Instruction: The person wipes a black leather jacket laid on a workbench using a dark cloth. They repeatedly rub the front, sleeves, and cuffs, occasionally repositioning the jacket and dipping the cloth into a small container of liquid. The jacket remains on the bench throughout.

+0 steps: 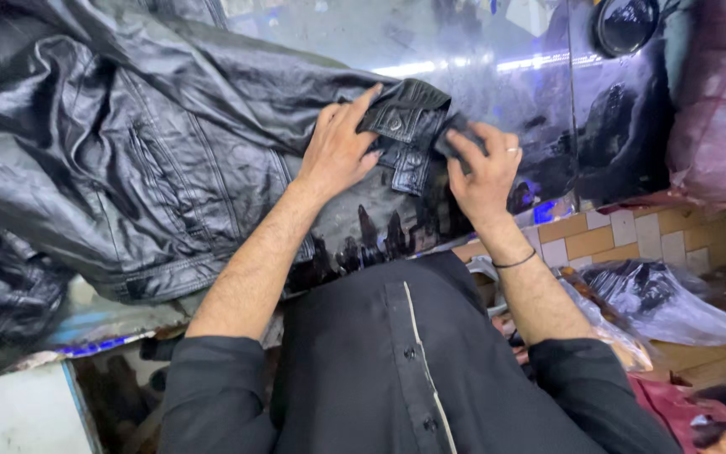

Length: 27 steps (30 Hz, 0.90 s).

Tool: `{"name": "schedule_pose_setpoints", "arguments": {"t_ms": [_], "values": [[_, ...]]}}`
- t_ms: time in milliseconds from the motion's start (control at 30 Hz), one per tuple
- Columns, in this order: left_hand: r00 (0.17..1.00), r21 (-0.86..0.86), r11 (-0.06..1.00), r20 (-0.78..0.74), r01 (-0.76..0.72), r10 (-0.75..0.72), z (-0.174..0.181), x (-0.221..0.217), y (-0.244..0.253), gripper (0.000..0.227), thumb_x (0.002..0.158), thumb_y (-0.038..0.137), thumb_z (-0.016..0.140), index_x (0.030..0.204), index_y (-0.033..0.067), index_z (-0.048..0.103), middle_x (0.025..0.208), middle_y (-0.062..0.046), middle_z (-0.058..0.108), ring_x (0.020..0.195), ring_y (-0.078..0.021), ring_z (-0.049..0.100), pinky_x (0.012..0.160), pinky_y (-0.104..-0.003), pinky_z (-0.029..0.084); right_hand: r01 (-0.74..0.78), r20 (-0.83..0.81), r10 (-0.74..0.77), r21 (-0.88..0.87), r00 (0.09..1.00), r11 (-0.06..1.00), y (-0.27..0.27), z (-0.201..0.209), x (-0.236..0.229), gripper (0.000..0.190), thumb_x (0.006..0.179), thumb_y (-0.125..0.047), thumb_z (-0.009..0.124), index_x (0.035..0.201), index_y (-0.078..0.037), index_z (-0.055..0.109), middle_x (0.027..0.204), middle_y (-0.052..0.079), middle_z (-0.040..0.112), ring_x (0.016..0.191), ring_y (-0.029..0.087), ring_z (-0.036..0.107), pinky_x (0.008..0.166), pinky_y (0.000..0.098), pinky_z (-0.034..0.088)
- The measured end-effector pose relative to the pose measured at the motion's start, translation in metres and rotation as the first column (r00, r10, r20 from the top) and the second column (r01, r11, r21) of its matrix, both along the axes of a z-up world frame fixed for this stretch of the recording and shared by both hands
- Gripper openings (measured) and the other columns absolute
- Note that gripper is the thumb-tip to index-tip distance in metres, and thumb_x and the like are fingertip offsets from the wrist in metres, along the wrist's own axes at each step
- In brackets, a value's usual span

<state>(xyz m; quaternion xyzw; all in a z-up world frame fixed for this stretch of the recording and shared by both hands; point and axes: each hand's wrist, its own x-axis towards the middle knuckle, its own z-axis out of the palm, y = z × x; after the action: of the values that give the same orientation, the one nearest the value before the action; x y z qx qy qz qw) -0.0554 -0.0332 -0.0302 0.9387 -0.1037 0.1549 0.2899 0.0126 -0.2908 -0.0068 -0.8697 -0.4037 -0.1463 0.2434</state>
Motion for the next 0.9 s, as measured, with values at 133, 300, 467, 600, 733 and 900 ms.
{"name": "schedule_pose_setpoints", "arguments": {"t_ms": [133,300,467,600,733,900], "values": [[0.999,-0.013,0.999,0.035,0.033,-0.032,0.016,0.007,0.004,0.021,0.078,0.011,0.078,0.095,0.0001,0.072,0.148,-0.015,0.052,0.125,-0.0304,0.057,0.105,-0.046,0.042,-0.045,-0.026,0.045,0.003,0.999,0.999,-0.002,0.000,0.005,0.038,0.080,-0.011,0.079,0.117,-0.016,0.074,0.119,0.008,0.066,0.106,0.031,0.061,0.091,0.0466,0.044],[0.986,-0.045,0.993,-0.127,0.106,-0.111,0.058,0.001,0.021,0.036,0.081,0.003,0.065,0.116,0.0026,0.072,0.127,-0.015,0.062,0.112,-0.0378,0.060,0.093,-0.048,0.046,0.172,-0.193,-0.123,0.265,0.973,0.949,-0.028,-0.002,-0.017,0.038,0.086,-0.007,0.079,0.122,-0.009,0.069,0.124,0.015,0.064,0.112,0.035,0.062,0.098,0.0442,0.049],[0.916,0.147,0.948,-0.334,0.283,-0.222,0.088,0.019,0.017,0.040,0.075,0.013,0.071,0.116,0.0091,0.074,0.108,-0.011,0.065,0.102,-0.0321,0.065,0.084,-0.049,0.046,0.087,-0.382,0.129,0.499,0.915,0.862,-0.045,-0.008,-0.058,0.042,0.088,-0.007,0.072,0.128,-0.002,0.059,0.126,0.022,0.061,0.117,0.032,0.061,0.105,0.0380,0.048],[0.959,0.426,0.869,-0.225,0.254,-0.170,0.085,0.036,-0.005,0.043,0.070,0.027,0.080,0.110,0.0124,0.076,0.110,-0.011,0.062,0.099,-0.0289,0.062,0.082,-0.048,0.044,0.105,-0.446,0.135,0.473,0.885,0.875,-0.035,-0.017,-0.066,0.043,0.090,-0.007,0.074,0.129,-0.002,0.059,0.129,0.023,0.060,0.119,0.034,0.061,0.106,0.0392,0.048],[0.970,0.533,0.815,-0.201,0.228,-0.140,0.069,0.035,-0.019,0.039,0.069,0.025,0.080,0.106,0.0147,0.077,0.115,-0.011,0.059,0.107,-0.0280,0.056,0.087,-0.045,0.042,0.092,-0.426,0.092,0.393,0.900,0.915,-0.023,-0.013,-0.048,0.042,0.090,-0.009,0.077,0.129,-0.007,0.063,0.130,0.017,0.061,0.120,0.034,0.060,0.105,0.0427,0.048],[0.966,0.466,0.858,-0.230,0.215,-0.117,0.051,0.011,-0.024,0.025,0.071,0.022,0.077,0.094,0.0137,0.078,0.126,-0.016,0.056,0.118,-0.0330,0.050,0.096,-0.048,0.039,-0.135,-0.089,0.126,-0.105,0.988,0.985,0.002,0.001,-0.028,0.045,0.074,-0.014,0.082,0.118,-0.019,0.076,0.120,0.008,0.065,0.104,0.031,0.058,0.086,0.0454,0.041]]}}
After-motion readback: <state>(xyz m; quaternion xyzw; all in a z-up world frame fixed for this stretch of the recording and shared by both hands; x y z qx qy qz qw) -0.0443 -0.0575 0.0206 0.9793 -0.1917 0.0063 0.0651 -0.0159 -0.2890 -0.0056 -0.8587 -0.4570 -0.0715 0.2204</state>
